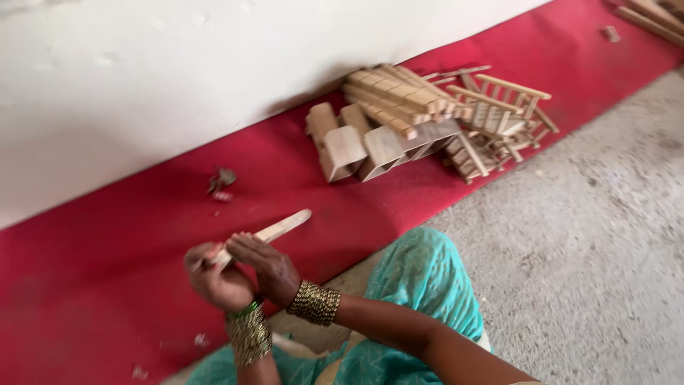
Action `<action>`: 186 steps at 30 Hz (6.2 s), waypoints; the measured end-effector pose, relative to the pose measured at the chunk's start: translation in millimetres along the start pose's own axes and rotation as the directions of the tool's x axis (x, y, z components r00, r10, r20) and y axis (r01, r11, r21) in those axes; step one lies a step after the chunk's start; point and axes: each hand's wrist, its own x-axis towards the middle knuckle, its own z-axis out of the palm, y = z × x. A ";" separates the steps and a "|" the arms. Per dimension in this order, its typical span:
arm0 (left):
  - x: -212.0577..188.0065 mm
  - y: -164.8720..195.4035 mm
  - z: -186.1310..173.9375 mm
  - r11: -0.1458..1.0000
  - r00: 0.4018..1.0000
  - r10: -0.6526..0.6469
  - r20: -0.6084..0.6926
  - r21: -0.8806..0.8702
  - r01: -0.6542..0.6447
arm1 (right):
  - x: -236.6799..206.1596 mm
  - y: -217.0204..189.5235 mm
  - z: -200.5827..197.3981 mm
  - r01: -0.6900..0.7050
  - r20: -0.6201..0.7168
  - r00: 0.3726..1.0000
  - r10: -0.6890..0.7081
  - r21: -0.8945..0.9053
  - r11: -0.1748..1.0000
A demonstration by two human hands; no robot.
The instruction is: The person sits on the floor and sorts wooden toy furniture components, picking up long wooden sticks and slats one at a time, aligning and checking each piece by hand, and placing matching sticks into a growing pile beside them while moving other toy parts aside.
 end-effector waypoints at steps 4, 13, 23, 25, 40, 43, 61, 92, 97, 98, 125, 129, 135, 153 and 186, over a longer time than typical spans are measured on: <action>1.7 -7.1 -12.1 0.997 0.993 0.073 -0.095 0.010 -0.072 | -10.4 39.2 6.9 0.101 -0.045 0.994 -0.100 0.035 0.994; 24.7 -8.8 -40.9 0.972 0.973 -0.053 -0.226 -0.233 -0.001 | -12.8 137.3 4.7 -0.297 0.117 0.938 0.327 -0.220 0.929; 22.1 -10.5 -47.3 0.975 0.991 -0.042 -0.126 -0.220 0.013 | -34.0 99.1 19.7 0.137 -0.039 0.990 -0.137 -0.020 0.990; 21.8 -11.5 -54.0 0.964 0.988 -0.075 -0.137 -0.264 0.037 | -36.4 147.8 3.1 -0.038 0.000 0.999 0.039 -0.223 0.974; 16.6 -18.5 -65.4 0.979 0.997 -0.058 -0.045 -0.196 0.048 | -47.6 113.8 -2.2 -0.068 0.004 0.998 0.068 -0.074 0.995; 15.2 -22.0 -66.7 0.946 0.996 -0.076 -0.047 -0.320 0.057 | -58.6 164.6 -34.8 -0.128 0.027 0.990 0.139 -0.255 0.959; 38.6 41.5 -96.5 0.961 0.778 -0.070 -0.624 0.167 0.220 | -34.2 190.6 -106.0 -0.733 0.008 0.552 0.834 0.481 0.480; 80.2 -13.6 -190.3 0.923 0.083 -0.363 -0.928 -0.370 -0.101 | 135.9 276.2 -346.8 -0.107 -0.061 0.933 0.354 -0.988 0.112; 81.3 -12.5 -182.7 0.927 0.149 -0.368 -0.918 -0.375 -0.022 | 162.5 240.5 -336.4 -0.207 -0.187 0.760 0.623 -0.977 -0.041; 81.6 -12.2 -180.9 0.929 0.168 -0.366 -0.915 -0.370 0.006 | 167.2 240.1 -338.3 -0.232 -0.195 0.765 0.614 -0.972 -0.020; 68.0 -14.4 -125.8 0.918 0.650 -0.263 -0.713 0.021 0.395 | 187.2 207.2 -338.3 -0.144 -0.118 0.988 0.101 -0.939 0.311; 62.3 -14.0 -96.5 0.817 0.795 -0.257 -0.550 0.315 0.483 | 209.2 100.0 -374.8 -0.019 -0.073 0.995 -0.068 -0.809 0.588; 19.6 -36.2 -16.9 0.719 0.975 -0.158 0.154 0.695 0.006 | 202.2 4.9 -343.6 0.311 0.199 0.948 -0.249 -0.416 0.855; -3.8 -40.5 3.8 0.932 0.955 -0.199 0.222 0.345 0.114 | 82.0 27.5 -97.2 -0.277 -0.074 0.953 0.293 0.176 0.945; 28.4 6.3 5.9 0.975 0.988 -0.145 0.053 -0.163 0.152 | -7.4 38.0 6.1 -0.246 0.013 0.968 0.252 0.261 0.934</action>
